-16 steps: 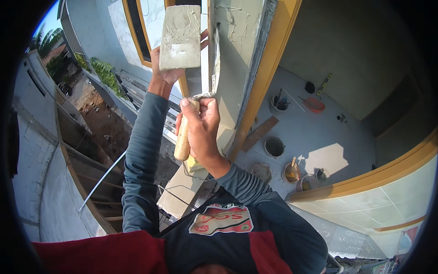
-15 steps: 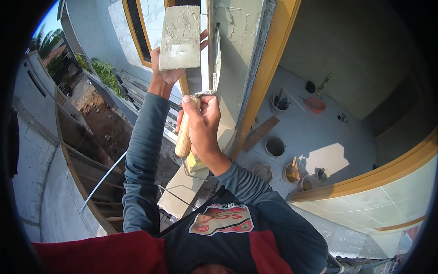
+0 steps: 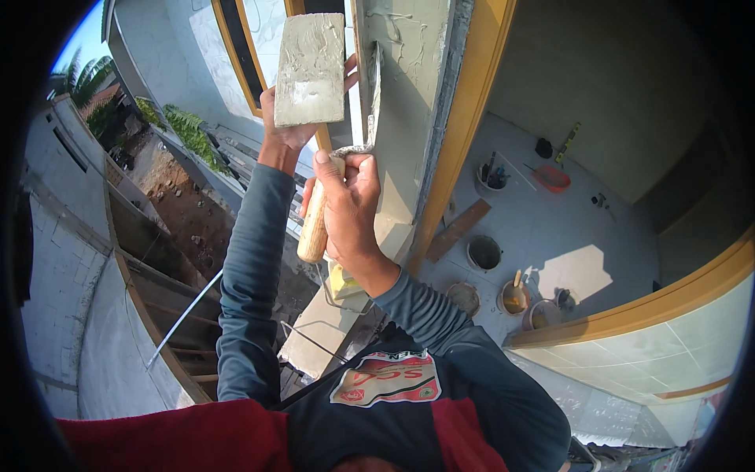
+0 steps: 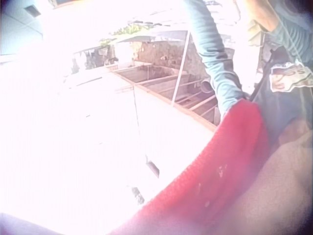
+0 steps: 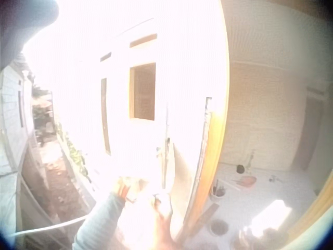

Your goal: The person sands the edge of a window frame and then applies plaster using a trowel and a hawk.

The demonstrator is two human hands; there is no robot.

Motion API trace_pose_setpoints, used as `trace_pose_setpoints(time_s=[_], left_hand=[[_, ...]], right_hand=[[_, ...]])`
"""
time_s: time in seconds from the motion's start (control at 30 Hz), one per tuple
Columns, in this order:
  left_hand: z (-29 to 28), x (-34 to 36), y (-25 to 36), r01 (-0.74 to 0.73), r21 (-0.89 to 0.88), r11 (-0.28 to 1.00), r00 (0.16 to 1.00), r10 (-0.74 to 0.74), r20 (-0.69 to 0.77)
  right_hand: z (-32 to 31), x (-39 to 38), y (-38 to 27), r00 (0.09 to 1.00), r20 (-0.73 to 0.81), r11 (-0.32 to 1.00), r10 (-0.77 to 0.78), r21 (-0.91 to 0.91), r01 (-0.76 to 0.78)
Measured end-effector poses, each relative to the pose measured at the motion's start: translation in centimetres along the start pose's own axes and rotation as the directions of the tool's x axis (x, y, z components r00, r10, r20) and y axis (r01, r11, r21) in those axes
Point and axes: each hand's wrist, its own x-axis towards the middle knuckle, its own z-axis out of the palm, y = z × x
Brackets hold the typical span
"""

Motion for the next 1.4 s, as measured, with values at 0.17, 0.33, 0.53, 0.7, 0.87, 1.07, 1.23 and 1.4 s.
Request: trace_pose_setpoints(time_s=[0.17, 0.33, 0.53, 0.7, 0.87, 1.07, 1.23, 1.4], left_hand=[[-0.2, 0.0, -0.4, -0.038, 0.094, 0.995, 0.999, 0.037, 0.015], [0.2, -0.2, -0.3, 0.004, 0.009, 1.000, 0.998, -0.004, -0.070], [0.4, -0.4, -0.4, 0.007, -0.003, 1.000, 0.999, -0.007, -0.046], [1.5, -0.5, -0.5, 0.045, 0.136, 0.990, 0.976, -0.014, -0.216], [2.0, -0.3, -0.6, 0.071, 0.241, 0.968, 0.939, 0.016, -0.342], [0.3, -0.6, 0.0, 0.075, 0.085, 0.994, 0.985, -0.060, -0.163], [-0.5, -1.0, 0.2, 0.080, 0.082, 0.993, 0.986, -0.067, -0.154], [1.6, -0.5, -0.3, 0.096, 0.324, 0.941, 0.943, 0.018, -0.332]], right_hand=[[-2.0, -2.4, -0.9, 0.988, 0.129, 0.992, -0.088, -0.082, 0.099], [-4.2, 1.3, -4.0, 0.957, 0.256, 0.979, -0.136, -0.111, 0.169], [-5.4, 4.0, -3.9, 0.973, 0.192, 0.962, -0.128, -0.216, 0.169], [-6.4, 2.1, -2.4, 0.943, 0.085, 0.891, -0.321, -0.311, 0.331], [-8.1, 3.9, -3.1, 0.951, 0.279, 0.950, -0.131, -0.240, 0.201], [-10.4, 5.8, -4.1, 0.967, 0.249, 0.945, -0.054, -0.300, 0.130], [-9.9, 2.7, -1.9, 0.986, 0.148, 0.948, -0.083, -0.294, 0.124], [-9.6, 1.9, -3.1, 0.952, 0.171, 0.894, -0.252, -0.336, 0.297]])
